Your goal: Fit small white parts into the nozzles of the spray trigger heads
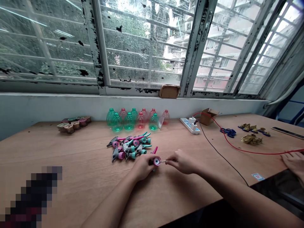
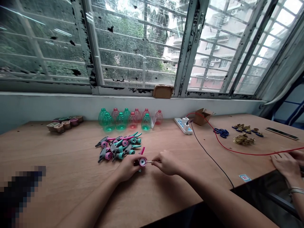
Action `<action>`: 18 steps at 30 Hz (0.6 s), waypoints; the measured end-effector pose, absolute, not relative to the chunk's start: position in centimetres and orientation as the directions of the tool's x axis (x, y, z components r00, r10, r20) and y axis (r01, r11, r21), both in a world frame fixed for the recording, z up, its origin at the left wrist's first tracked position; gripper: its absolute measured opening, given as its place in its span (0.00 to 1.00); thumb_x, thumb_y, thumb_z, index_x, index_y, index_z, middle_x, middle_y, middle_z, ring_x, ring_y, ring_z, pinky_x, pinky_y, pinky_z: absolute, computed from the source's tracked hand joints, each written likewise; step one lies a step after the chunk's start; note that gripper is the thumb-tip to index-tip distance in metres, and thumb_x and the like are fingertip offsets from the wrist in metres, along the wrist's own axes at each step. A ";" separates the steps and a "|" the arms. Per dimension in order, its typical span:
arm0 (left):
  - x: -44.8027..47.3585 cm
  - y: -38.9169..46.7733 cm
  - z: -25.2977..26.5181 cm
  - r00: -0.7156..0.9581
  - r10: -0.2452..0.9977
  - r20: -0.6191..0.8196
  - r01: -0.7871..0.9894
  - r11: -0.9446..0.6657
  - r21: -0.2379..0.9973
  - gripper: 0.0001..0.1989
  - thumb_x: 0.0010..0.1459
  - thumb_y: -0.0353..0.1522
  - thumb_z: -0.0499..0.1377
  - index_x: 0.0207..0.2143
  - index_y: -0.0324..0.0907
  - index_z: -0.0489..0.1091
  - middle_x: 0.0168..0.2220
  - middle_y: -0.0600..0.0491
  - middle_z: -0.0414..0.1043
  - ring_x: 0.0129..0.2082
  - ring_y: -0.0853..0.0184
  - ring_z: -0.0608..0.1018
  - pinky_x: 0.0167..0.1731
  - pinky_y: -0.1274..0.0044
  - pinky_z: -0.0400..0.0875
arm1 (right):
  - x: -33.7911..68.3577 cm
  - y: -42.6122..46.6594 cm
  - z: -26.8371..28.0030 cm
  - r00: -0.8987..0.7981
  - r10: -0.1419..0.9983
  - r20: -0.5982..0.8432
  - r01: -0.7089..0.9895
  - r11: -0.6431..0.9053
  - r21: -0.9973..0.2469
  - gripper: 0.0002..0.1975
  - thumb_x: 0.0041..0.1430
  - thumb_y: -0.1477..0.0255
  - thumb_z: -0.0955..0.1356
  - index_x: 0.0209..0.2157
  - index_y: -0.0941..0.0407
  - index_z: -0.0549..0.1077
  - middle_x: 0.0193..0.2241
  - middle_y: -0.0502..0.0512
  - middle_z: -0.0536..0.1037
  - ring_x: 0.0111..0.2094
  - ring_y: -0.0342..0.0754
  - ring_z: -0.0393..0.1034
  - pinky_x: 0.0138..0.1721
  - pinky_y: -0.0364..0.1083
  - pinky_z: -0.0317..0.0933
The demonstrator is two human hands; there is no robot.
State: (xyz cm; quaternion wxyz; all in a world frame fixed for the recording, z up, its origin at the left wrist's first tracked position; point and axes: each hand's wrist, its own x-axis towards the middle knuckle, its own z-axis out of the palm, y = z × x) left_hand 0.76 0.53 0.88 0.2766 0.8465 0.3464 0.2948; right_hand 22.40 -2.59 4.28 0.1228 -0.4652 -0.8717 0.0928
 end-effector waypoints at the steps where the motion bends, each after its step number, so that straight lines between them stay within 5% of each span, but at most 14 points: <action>1: 0.8 0.5 0.8 0.584 0.750 0.310 0.422 -0.606 0.674 0.14 0.48 0.24 0.57 0.38 0.42 0.75 0.35 0.55 0.77 0.34 0.69 0.74 0.35 0.81 0.64 | 22.4 -2.7 3.9 -0.523 0.840 0.143 0.786 0.541 -0.301 0.20 0.63 0.66 0.60 0.24 0.59 0.76 0.19 0.50 0.73 0.19 0.38 0.51 0.24 0.41 0.44; 18: 0.8 0.3 1.0 0.543 0.786 0.297 0.466 -0.576 0.672 0.13 0.48 0.26 0.58 0.37 0.42 0.75 0.34 0.54 0.77 0.34 0.67 0.75 0.36 0.80 0.66 | 22.0 -2.8 0.1 -0.398 0.884 0.247 0.666 0.463 -0.585 0.22 0.63 0.62 0.58 0.29 0.60 0.78 0.17 0.48 0.69 0.19 0.39 0.54 0.22 0.40 0.45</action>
